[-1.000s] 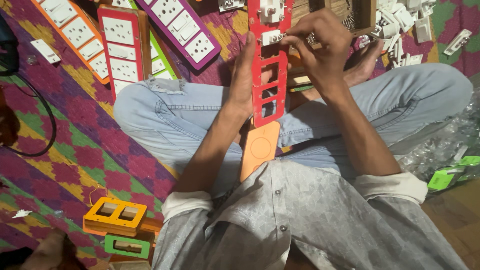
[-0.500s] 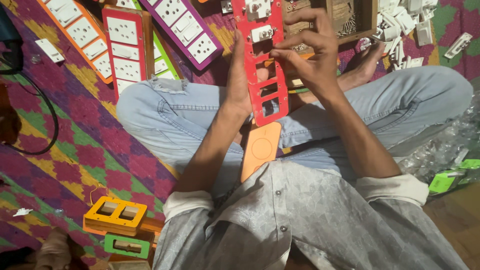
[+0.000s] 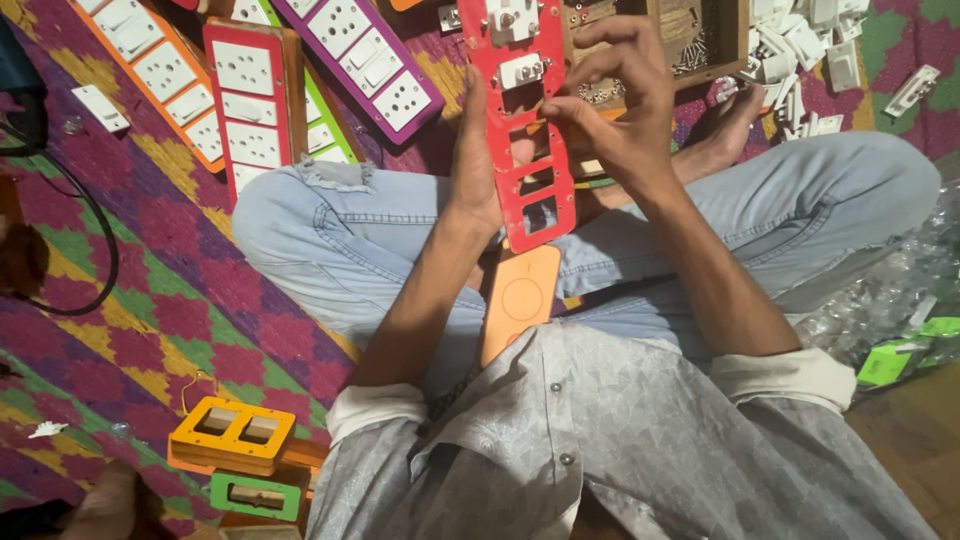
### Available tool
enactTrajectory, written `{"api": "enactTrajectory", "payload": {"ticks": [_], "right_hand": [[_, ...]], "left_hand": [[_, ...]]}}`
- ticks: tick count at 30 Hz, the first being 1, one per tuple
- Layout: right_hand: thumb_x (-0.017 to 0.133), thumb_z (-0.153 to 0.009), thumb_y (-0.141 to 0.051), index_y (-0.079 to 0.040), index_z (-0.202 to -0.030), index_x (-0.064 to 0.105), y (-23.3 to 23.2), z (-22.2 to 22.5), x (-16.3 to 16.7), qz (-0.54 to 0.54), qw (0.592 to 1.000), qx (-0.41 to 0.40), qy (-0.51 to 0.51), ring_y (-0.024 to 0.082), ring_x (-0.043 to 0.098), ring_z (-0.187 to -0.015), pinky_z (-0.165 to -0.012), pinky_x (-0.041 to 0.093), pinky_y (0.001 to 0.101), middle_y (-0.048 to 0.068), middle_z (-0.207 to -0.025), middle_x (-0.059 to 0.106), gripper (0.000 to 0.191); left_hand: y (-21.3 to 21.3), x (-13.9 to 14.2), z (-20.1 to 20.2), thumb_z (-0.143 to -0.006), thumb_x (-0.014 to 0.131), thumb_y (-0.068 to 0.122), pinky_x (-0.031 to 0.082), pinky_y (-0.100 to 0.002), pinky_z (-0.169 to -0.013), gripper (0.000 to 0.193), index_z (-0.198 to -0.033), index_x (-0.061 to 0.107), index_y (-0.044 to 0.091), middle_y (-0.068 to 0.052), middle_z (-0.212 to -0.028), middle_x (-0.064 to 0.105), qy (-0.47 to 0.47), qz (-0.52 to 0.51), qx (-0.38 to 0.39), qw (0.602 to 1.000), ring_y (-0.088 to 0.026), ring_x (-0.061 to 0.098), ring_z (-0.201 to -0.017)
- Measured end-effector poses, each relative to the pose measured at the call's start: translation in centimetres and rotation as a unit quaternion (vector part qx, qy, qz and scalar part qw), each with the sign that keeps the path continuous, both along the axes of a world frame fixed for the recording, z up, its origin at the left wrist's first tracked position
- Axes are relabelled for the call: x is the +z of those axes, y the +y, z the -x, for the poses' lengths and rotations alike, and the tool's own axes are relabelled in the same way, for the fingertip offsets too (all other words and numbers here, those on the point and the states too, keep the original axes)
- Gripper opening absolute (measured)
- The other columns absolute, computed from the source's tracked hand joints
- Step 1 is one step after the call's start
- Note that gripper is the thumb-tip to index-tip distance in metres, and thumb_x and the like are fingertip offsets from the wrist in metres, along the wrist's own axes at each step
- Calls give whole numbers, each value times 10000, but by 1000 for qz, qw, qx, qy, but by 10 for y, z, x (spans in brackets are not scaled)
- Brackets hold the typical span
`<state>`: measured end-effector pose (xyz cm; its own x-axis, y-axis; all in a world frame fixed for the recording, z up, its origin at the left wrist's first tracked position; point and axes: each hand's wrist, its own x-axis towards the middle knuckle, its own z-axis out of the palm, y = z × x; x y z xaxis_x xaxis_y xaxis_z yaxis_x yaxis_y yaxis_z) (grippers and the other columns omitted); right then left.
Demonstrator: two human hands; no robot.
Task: The person assembles a red electrical switchboard by inserting white socket modules and switches into the frame and securing them with screws. The person handles multiple switchboard units and components on the floor.
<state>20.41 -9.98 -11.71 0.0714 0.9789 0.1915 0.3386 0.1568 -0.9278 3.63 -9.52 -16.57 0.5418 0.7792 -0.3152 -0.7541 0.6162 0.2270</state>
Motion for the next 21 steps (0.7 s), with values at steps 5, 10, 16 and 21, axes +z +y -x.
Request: {"api": "enactTrajectory", "payload": {"ticks": [5,10,16,21], "right_hand": [[834,-827,-75,-141,-1198,723,-2,-2,-4,106,994,-5,32,154,574,-1126,-940,491,307,41,-1255,578,392],[850,-855,70,-142,-1121,751,0,-6,-6,-72,991,76,-88,187,576,-1290,-1067,485,350,60,-1348,596,354],[832,-873,-48,-91,-1153,661,-1,0,-6,62,992,32,104,118,595,-1188,-965,526,258,38,-1325,572,331],[798,-861,1,-49,-1122,735,3,-3,-11,69,995,46,50,161,645,-1178,-964,561,283,79,-1303,647,273]], "left_hand": [[0,-1,2,-1056,521,602,584,-464,-1036,727,-1479,470,12,-164,-1339,604,19,-10,4,1000,-272,651,-1195],[1,1,2,-1052,546,589,595,-449,-990,713,-1489,469,31,-150,-1365,603,44,-35,16,998,-237,642,-1195],[1,3,3,-1026,534,590,600,-442,-926,703,-1466,469,45,-144,-1336,612,30,-16,2,999,-225,652,-1165],[2,0,1,-1068,529,577,587,-428,-1017,701,-1487,469,19,-157,-1358,603,34,-25,27,999,-241,638,-1195]]}}
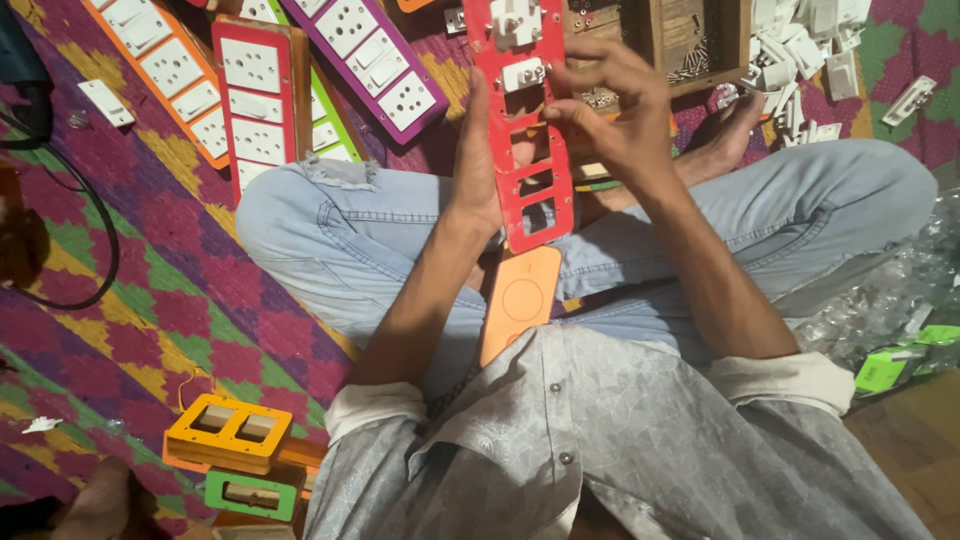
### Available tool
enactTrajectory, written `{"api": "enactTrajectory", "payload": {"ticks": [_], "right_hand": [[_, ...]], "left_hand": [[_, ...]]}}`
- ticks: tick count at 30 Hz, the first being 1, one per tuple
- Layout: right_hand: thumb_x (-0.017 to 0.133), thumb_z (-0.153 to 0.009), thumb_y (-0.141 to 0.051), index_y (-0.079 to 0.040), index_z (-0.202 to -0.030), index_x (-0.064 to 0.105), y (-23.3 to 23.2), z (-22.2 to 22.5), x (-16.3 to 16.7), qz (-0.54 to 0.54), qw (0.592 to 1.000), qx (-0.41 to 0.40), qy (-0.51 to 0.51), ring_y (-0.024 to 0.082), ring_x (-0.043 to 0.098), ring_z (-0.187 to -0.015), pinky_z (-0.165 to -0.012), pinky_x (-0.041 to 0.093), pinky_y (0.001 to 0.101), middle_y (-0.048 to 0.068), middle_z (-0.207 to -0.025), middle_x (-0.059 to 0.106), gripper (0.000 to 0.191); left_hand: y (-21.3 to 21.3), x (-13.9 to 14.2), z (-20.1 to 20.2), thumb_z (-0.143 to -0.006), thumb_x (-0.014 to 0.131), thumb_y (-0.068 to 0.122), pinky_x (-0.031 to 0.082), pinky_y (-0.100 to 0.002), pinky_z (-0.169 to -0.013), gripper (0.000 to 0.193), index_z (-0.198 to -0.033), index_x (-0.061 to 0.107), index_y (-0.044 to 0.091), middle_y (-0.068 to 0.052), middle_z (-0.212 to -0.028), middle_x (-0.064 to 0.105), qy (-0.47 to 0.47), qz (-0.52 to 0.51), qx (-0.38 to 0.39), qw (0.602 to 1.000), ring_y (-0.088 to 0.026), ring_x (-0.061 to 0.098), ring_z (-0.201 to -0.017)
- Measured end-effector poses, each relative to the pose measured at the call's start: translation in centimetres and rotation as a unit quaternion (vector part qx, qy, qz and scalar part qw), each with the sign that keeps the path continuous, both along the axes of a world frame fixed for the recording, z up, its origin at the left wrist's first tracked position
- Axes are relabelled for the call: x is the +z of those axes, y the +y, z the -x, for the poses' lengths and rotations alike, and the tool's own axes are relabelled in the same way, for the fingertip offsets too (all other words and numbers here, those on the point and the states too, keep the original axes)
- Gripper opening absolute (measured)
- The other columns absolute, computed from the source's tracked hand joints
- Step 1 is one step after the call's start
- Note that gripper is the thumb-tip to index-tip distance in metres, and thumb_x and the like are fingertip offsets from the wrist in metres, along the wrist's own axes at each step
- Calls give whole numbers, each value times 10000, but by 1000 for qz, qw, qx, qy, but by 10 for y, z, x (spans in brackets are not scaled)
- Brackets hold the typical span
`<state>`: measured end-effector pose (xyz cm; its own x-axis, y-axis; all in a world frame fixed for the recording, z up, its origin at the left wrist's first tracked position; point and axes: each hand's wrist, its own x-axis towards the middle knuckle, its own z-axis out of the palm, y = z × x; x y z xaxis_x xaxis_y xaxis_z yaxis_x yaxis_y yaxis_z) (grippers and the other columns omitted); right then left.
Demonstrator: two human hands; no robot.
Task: The person assembles a red electrical switchboard by inserting white socket modules and switches into the frame and securing them with screws. The person handles multiple switchboard units and components on the floor.
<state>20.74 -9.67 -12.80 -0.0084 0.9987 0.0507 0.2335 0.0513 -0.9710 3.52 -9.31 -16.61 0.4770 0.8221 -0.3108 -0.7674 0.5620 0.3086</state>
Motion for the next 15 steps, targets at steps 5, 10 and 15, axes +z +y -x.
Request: {"api": "enactTrajectory", "payload": {"ticks": [5,10,15], "right_hand": [[884,-918,47,-45,-1067,730,-2,-6,-4,-75,997,20,-30,188,663,-1193,-1026,532,282,98,-1315,687,233],[820,-854,-14,-33,-1208,693,-6,-4,-6,34,999,-16,16,203,637,-1226,-1016,535,304,130,-1322,639,377],[818,-917,57,2,-1094,762,-3,-7,-4,-55,997,38,-36,211,683,-1281,-1086,560,323,140,-1421,683,193]], "left_hand": [[0,0,0,-1067,526,585,591,-436,-959,702,-1476,473,17,-157,-1338,611,-14,-5,-11,1000,-249,641,-1163],[-1,1,3,-1026,538,589,597,-456,-979,692,-1454,477,49,-151,-1319,614,-5,1,-22,1000,-267,639,-1176],[0,-3,1,-1062,562,569,564,-441,-1052,692,-1485,487,27,-136,-1369,605,9,-5,6,1000,-240,623,-1239]]}}
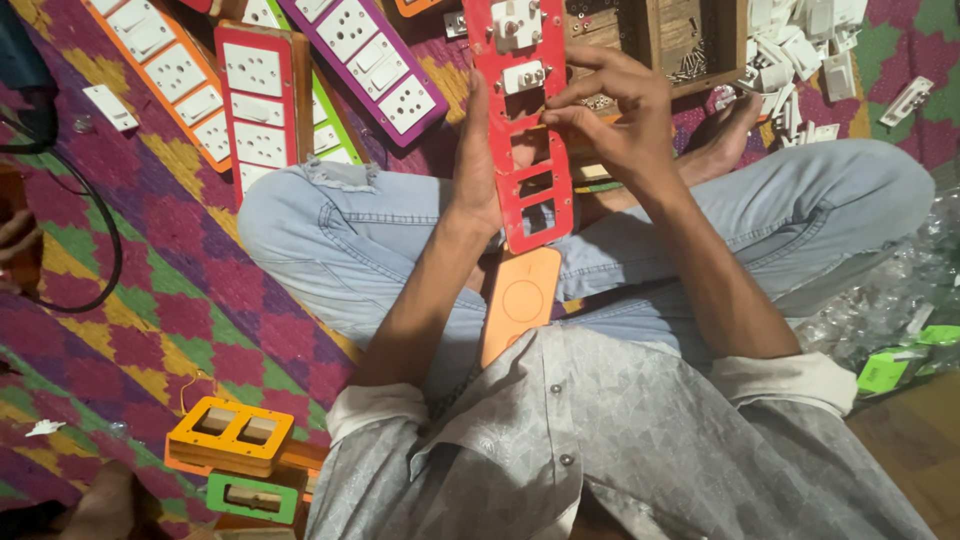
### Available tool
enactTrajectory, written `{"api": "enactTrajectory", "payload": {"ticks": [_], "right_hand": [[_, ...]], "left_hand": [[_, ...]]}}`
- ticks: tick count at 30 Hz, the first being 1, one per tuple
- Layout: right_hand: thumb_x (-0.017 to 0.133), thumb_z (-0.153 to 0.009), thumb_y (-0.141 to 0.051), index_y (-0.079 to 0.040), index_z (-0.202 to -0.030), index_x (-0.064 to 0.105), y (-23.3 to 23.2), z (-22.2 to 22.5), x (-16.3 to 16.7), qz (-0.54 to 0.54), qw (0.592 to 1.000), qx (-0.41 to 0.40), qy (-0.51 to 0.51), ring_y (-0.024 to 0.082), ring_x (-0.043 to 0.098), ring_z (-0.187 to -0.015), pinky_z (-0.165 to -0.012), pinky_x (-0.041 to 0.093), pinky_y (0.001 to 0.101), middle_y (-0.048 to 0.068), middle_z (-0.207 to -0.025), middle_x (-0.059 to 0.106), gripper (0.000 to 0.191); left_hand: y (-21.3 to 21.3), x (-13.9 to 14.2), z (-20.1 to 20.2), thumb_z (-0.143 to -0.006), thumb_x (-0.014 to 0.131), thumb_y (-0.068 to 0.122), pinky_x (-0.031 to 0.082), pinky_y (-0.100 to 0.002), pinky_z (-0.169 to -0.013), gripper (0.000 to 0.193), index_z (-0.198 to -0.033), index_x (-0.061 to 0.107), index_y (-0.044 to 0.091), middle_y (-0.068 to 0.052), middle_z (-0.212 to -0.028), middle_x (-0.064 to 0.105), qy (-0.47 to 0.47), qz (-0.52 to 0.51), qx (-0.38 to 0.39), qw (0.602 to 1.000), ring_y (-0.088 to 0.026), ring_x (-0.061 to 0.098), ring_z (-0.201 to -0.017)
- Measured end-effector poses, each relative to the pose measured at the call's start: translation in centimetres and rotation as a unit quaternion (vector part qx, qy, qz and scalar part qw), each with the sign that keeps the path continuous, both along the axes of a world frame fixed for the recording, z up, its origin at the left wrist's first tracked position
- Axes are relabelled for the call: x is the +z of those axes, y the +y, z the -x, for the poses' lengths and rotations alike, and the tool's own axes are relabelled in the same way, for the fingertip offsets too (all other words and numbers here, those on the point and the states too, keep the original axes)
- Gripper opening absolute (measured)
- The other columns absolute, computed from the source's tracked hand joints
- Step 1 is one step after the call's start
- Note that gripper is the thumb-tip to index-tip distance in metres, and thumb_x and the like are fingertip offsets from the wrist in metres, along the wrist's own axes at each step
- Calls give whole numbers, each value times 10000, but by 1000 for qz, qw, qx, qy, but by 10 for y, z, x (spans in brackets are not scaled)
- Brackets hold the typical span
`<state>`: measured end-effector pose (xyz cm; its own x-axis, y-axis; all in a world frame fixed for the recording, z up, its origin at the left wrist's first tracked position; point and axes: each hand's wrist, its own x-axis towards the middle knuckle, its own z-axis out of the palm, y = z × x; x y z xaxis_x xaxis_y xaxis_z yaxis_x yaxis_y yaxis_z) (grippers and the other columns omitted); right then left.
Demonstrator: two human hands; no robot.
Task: The person assembles a red electrical switchboard by inserting white socket modules and switches into the frame and securing them with screws. The person handles multiple switchboard units and components on the floor.
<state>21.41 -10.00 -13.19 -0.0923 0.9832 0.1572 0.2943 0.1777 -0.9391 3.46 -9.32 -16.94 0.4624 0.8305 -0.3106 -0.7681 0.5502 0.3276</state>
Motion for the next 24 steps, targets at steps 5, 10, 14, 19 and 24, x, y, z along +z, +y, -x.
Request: {"api": "enactTrajectory", "payload": {"ticks": [5,10,14,19,24], "right_hand": [[797,-861,-10,-45,-1217,607,-3,5,1,112,984,-73,115,148,667,-1168,-943,583,273,114,-1252,658,405],[764,-939,49,42,-1223,675,-1,5,0,84,993,-18,82,185,692,-1169,-998,610,314,156,-1383,656,297],[764,-991,66,23,-1112,682,-2,5,1,76,990,-11,118,179,736,-1117,-967,644,307,151,-1454,656,153],[737,-922,58,39,-1215,626,-3,8,6,81,992,-36,87,177,688,-1120,-932,635,297,153,-1295,633,314],[735,-992,51,26,-1220,686,-2,6,4,80,993,-18,81,180,731,-1109,-937,657,304,147,-1392,661,235]], "left_hand": [[-1,-1,2,-1045,553,595,575,-454,-982,703,-1456,495,27,-151,-1324,620,-15,9,-19,1000,-262,643,-1173],[-1,1,2,-1050,547,589,576,-452,-1006,697,-1481,476,46,-152,-1339,608,11,9,-10,1000,-256,635,-1197],[0,3,0,-1020,542,609,584,-441,-1015,722,-1473,479,49,-145,-1338,619,3,19,-24,1000,-245,640,-1202],[1,7,3,-1027,540,631,589,-462,-1007,754,-1449,494,8,-167,-1311,628,-1,9,-32,999,-273,655,-1186],[1,8,2,-1011,549,638,602,-447,-995,755,-1446,502,23,-150,-1301,626,3,18,-26,999,-252,663,-1172]]}}
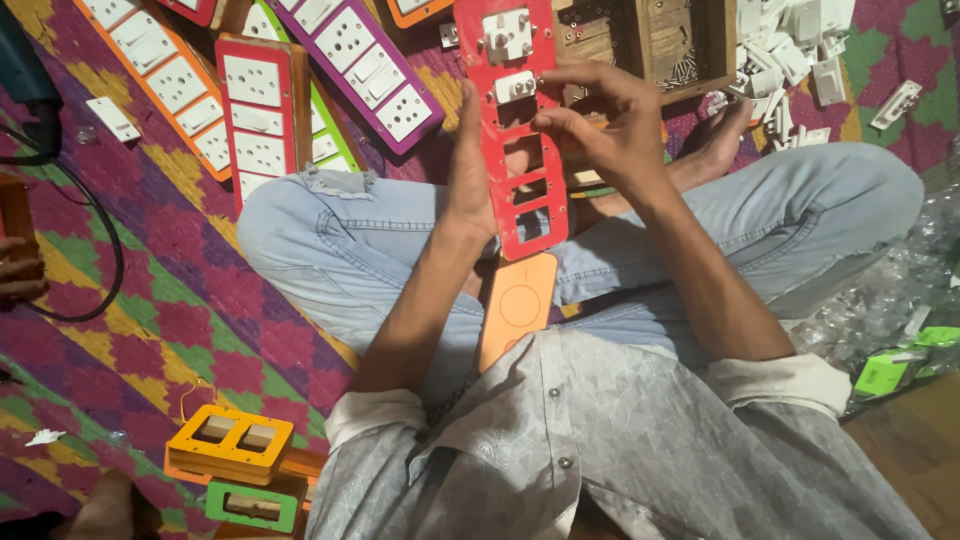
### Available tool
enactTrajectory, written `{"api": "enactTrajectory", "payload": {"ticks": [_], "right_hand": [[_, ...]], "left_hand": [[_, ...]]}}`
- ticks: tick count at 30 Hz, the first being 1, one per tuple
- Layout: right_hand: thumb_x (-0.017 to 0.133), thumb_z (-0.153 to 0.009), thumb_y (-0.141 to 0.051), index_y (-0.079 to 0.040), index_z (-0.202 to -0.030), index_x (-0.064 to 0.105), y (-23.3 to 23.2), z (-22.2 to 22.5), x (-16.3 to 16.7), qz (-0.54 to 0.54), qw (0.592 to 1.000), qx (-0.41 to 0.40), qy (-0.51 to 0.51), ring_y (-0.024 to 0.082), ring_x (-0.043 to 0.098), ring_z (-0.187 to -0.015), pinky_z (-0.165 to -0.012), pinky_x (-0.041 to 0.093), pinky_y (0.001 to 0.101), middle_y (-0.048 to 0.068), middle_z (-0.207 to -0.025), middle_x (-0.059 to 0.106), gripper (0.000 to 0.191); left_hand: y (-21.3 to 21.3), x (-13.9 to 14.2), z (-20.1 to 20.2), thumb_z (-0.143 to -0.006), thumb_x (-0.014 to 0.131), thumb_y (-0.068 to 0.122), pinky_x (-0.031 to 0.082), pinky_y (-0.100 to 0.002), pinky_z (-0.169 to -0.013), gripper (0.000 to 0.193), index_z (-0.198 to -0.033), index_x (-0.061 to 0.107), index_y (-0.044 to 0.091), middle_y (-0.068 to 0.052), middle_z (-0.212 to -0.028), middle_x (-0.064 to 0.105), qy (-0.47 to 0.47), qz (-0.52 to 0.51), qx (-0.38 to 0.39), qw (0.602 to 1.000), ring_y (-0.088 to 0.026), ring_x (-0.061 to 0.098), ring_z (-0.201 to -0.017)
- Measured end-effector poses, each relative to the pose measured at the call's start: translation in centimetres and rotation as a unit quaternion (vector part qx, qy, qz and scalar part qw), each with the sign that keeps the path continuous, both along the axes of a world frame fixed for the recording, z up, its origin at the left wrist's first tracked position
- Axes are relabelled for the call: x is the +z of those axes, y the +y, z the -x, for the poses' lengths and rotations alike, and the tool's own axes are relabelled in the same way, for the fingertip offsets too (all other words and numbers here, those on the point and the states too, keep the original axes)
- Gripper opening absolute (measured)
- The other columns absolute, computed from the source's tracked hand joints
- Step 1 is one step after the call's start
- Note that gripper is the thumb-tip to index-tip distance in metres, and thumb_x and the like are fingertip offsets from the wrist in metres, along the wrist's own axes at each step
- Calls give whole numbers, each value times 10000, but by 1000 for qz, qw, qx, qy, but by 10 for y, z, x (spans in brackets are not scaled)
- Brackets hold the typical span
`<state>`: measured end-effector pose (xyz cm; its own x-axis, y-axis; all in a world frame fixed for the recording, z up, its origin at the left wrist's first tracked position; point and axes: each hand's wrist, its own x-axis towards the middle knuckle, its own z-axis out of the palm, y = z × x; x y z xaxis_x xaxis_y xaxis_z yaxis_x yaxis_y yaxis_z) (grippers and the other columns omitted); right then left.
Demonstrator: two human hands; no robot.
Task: The person assembles a red electrical switchboard by inserting white socket modules and switches into the frame and securing them with screws. The person handles multiple switchboard units and components on the floor.
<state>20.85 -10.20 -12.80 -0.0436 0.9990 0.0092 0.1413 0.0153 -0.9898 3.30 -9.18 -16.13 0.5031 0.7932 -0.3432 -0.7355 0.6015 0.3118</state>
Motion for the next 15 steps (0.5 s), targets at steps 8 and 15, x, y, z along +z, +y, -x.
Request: {"api": "enactTrajectory", "payload": {"ticks": [8,15], "right_hand": [[739,-987,26,22,-1304,661,-2,-2,-7,13,1000,-9,-2,161,750,-1064,-904,648,282,141,-1318,689,327],[761,-964,40,11,-1195,662,-1,1,-3,-18,1000,-14,5,163,722,-1118,-922,643,290,144,-1366,667,254]], "left_hand": [[1,3,3,-1022,531,667,607,-423,-933,772,-1419,522,5,-161,-1267,639,-16,-2,-27,999,-260,680,-1122],[2,1,2,-1013,524,662,609,-420,-924,744,-1413,529,35,-135,-1261,638,-38,19,-31,999,-242,682,-1117]]}}
